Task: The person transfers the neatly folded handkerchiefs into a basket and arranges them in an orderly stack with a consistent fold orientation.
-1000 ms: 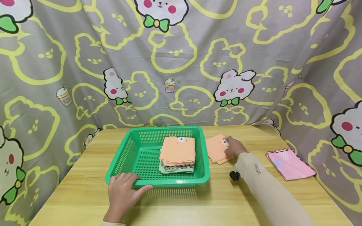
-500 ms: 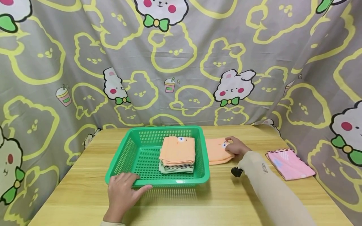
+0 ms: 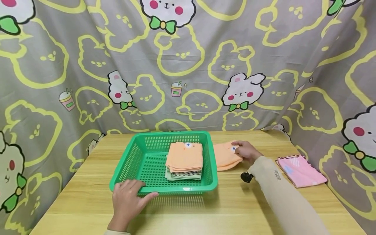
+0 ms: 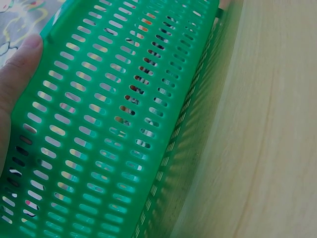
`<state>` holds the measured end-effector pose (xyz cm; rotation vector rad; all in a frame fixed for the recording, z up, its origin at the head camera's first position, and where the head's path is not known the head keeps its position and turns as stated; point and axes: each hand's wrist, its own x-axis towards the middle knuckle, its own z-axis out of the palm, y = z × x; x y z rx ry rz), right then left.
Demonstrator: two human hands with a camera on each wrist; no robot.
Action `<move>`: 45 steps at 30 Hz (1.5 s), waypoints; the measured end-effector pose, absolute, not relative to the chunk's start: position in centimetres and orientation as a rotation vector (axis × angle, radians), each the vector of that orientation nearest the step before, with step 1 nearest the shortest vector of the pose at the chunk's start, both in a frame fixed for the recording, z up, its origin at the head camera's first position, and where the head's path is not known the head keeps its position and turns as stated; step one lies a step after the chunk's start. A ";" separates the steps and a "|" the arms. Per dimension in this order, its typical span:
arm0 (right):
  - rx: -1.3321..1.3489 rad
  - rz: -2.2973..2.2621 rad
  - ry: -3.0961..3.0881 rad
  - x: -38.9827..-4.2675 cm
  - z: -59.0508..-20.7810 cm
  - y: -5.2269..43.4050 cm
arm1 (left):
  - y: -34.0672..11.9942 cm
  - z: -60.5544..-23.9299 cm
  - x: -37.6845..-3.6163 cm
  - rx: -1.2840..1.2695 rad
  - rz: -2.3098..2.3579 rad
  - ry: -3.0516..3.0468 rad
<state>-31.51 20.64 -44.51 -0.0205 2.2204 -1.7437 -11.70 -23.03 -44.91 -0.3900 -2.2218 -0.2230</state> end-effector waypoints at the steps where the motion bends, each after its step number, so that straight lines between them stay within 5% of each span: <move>1: -0.016 -1.752 2.229 -31.6 -44.4 20.7 | -23.0 -44.9 -11.7 -0.389 -0.223 -2.224; 45: -0.001 -1.960 2.460 -30.8 -38.1 19.3 | -22.8 -44.8 -11.6 -0.367 -0.225 -2.223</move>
